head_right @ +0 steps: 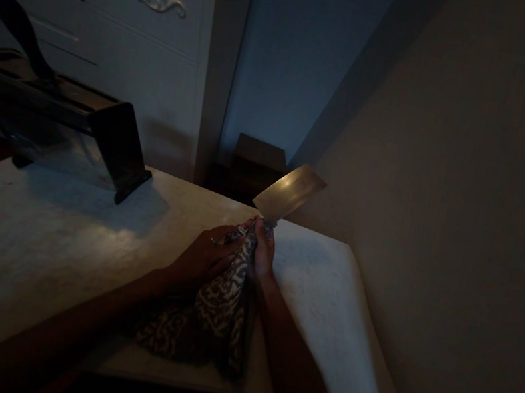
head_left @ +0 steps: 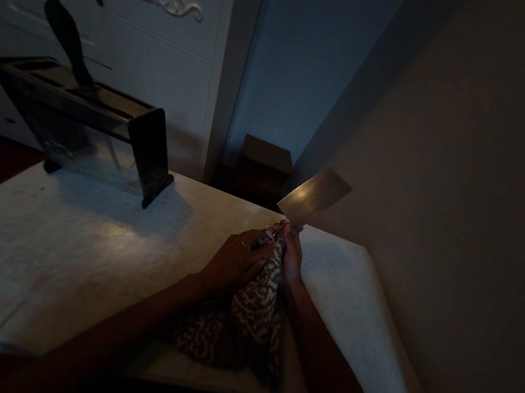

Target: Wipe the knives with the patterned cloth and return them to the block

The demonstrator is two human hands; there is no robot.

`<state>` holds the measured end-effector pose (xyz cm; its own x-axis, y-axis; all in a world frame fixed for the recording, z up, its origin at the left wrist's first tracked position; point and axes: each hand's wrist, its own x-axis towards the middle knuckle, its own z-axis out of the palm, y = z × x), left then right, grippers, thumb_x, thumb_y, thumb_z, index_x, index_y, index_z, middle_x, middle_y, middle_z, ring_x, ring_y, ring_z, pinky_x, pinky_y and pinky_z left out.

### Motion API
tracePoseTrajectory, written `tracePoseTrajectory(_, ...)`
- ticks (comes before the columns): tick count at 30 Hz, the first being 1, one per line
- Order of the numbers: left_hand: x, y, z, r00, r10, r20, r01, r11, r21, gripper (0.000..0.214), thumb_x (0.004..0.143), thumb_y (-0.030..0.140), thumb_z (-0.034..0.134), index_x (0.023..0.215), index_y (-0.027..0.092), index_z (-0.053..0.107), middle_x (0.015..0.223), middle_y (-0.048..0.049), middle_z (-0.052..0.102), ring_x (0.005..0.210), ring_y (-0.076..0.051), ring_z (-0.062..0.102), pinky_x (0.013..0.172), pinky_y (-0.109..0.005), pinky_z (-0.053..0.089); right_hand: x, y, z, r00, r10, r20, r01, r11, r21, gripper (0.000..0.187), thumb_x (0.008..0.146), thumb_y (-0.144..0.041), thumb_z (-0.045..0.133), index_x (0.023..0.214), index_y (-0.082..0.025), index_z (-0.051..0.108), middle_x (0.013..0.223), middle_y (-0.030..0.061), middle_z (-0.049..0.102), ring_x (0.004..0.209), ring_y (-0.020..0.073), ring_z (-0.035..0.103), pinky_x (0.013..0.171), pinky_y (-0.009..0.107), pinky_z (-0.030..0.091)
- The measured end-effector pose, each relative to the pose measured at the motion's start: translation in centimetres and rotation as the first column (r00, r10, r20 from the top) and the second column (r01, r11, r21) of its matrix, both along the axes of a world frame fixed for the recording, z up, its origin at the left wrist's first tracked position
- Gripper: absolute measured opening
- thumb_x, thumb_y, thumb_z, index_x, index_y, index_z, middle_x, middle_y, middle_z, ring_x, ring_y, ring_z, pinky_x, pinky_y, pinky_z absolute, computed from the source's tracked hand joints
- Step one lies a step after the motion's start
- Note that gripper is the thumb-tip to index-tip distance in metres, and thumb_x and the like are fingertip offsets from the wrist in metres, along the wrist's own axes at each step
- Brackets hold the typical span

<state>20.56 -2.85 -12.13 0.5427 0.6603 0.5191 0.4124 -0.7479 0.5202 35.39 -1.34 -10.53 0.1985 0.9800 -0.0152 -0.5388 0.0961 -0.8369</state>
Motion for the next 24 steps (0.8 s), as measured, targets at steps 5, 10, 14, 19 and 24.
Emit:
tracePoseTrajectory(5, 0.2, 0.1, -0.3, 0.999, -0.053, -0.012, 0.052, 0.995, -0.081, 0.056, 0.097, 0.036, 0.036, 0.147, 0.009, 0.034, 0.152, -0.0198, 0.030, 0.142, -0.027, 0.028, 0.114, -0.044, 0.031, 0.2, 0.1, -0.1, 0.999, 0.044, 0.011, -0.045, 0.998, 0.042, 0.031, 0.075, -0.044, 0.073, 0.090, -0.021, 0.059, 0.078, -0.0015, 0.065, 0.076, 0.0153, 0.063, 0.073, 0.030, 0.052)
tracePoseTrajectory(10, 0.1, 0.2, -0.4, 0.998, -0.043, 0.036, 0.052, 0.942, -0.330, 0.061, 0.095, 0.043, 0.038, 0.145, 0.010, 0.034, 0.138, -0.0212, 0.049, 0.120, -0.030, 0.054, 0.102, -0.048, 0.042, -0.2, -0.1, -0.1, 0.998, 0.064, 0.009, -0.064, 0.998, 0.027, 0.034, 0.074, -0.047, 0.073, 0.093, -0.022, 0.058, 0.077, -0.0010, 0.064, 0.081, 0.0171, 0.064, 0.074, 0.031, 0.053)
tracePoseTrajectory(14, -0.3, 0.4, -0.4, 0.969, -0.084, 0.232, 0.188, 0.861, -0.473, 0.053, 0.097, 0.046, 0.034, 0.141, 0.017, 0.043, 0.133, -0.0130, 0.056, 0.119, -0.028, 0.055, 0.105, -0.044, 0.040, -0.4, -0.1, -0.2, 0.997, 0.070, 0.017, -0.071, 0.997, 0.031, 0.035, 0.074, -0.046, 0.073, 0.094, -0.022, 0.058, 0.081, -0.0004, 0.064, 0.081, 0.0167, 0.064, 0.072, 0.030, 0.053)
tracePoseTrajectory(19, 0.3, 0.5, -0.7, 0.849, 0.013, 0.528, 0.356, 0.723, -0.591, 0.061, 0.086, 0.053, 0.053, 0.136, 0.017, 0.052, 0.134, -0.0102, 0.057, 0.122, -0.031, 0.053, 0.106, -0.047, 0.040, 0.1, 0.2, -0.5, 1.000, -0.007, 0.015, 0.006, 0.997, 0.081, 0.033, 0.075, -0.044, 0.073, 0.092, -0.021, 0.056, 0.083, -0.0009, 0.063, 0.078, 0.0144, 0.063, 0.071, 0.029, 0.052)
tracePoseTrajectory(24, 0.9, -0.3, -0.5, 0.782, -0.046, 0.621, 0.521, 0.595, -0.612, 0.070, 0.079, 0.052, 0.062, 0.138, 0.017, 0.051, 0.132, -0.0086, 0.058, 0.124, -0.030, 0.052, 0.106, -0.047, 0.039, 0.9, 0.5, -0.9, 0.990, -0.122, 0.074, 0.112, 0.986, 0.124, 0.034, 0.074, -0.043, 0.073, 0.092, -0.021, 0.054, 0.082, -0.0023, 0.063, 0.076, 0.0130, 0.061, 0.071, 0.027, 0.050)
